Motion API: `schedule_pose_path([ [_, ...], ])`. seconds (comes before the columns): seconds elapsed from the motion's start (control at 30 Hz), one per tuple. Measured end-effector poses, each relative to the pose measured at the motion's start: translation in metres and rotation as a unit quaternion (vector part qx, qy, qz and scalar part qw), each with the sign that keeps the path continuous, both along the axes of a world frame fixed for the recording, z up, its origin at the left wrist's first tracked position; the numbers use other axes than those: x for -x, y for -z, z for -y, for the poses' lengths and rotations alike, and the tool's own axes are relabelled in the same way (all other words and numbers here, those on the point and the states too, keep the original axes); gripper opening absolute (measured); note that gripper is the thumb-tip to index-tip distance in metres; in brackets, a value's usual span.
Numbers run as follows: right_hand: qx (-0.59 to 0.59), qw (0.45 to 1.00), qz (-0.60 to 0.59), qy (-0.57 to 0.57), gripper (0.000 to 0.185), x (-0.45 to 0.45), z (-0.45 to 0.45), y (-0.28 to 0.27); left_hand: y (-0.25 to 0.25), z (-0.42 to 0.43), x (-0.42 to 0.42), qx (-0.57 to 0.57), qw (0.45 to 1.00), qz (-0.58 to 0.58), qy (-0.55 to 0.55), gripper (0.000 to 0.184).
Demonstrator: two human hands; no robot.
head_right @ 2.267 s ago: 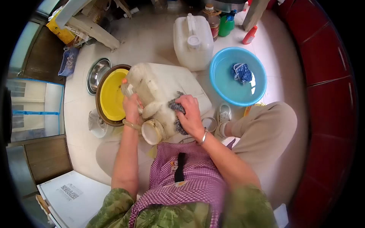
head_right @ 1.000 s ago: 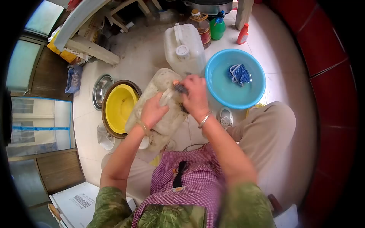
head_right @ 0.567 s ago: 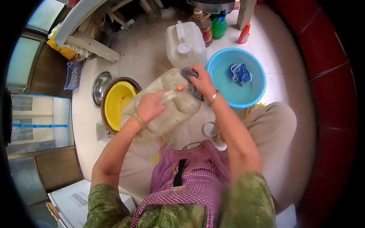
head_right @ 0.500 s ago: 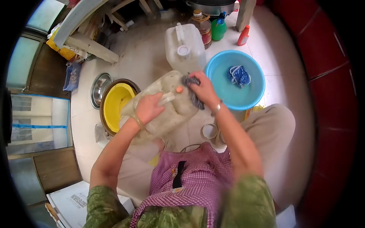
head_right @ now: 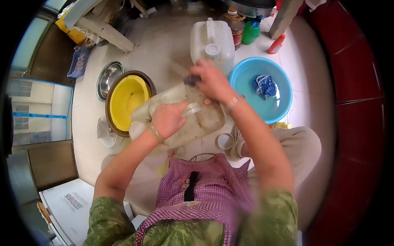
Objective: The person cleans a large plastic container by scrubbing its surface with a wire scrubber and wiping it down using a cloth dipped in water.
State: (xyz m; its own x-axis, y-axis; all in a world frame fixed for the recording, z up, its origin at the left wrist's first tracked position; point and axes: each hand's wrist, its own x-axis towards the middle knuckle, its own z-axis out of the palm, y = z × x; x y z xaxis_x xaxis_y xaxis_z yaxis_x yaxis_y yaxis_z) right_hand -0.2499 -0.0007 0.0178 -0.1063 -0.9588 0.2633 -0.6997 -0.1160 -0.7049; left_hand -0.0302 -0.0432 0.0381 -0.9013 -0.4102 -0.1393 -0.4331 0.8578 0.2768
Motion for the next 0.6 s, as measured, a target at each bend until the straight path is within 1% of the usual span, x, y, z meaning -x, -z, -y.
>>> schedule_pose_path([
  [0.1, -0.102, 0.992, 0.058, -0.053, 0.028, 0.022, 0.037, 0.029, 0.000, -0.012, -0.006, -0.014, 1.000, -0.012, -0.001, 0.026],
  [0.13, -0.072, 0.990, 0.042, -0.110, 0.028, 0.025, 0.024, 0.023, 0.001, -0.011, -0.009, -0.016, 0.999, -0.035, 0.022, 0.025],
  [0.2, -0.096, 0.983, 0.089, -0.126, 0.030, 0.035, -0.021, 0.005, 0.005, -0.014, -0.017, -0.028, 0.995, -0.085, 0.050, 0.022],
  [0.23, -0.110, 0.978, 0.113, -0.138, 0.031, 0.034, -0.032, -0.002, 0.005, -0.015, -0.018, -0.019, 0.996, -0.074, 0.047, 0.019],
  [0.33, -0.055, 0.989, 0.014, -0.138, 0.031, 0.023, -0.038, -0.010, 0.005, -0.013, -0.007, 0.016, 0.997, -0.046, 0.057, 0.012],
  [0.43, -0.033, 0.975, -0.066, -0.211, 0.030, -0.017, 0.001, -0.007, 0.006, -0.013, -0.005, 0.055, 0.997, -0.033, 0.041, 0.006],
  [0.5, -0.034, 0.974, -0.057, -0.217, 0.028, -0.013, 0.017, 0.004, 0.006, -0.007, -0.005, 0.078, 0.996, -0.025, 0.042, 0.005],
  [0.53, -0.037, 0.973, -0.056, -0.221, 0.027, -0.009, 0.022, 0.006, 0.010, -0.002, -0.003, 0.078, 0.993, -0.061, 0.057, 0.005],
  [0.6, -0.097, 0.980, -0.038, -0.167, 0.027, 0.018, 0.002, 0.005, 0.020, 0.005, -0.004, 0.070, 0.985, -0.136, 0.075, 0.006],
])
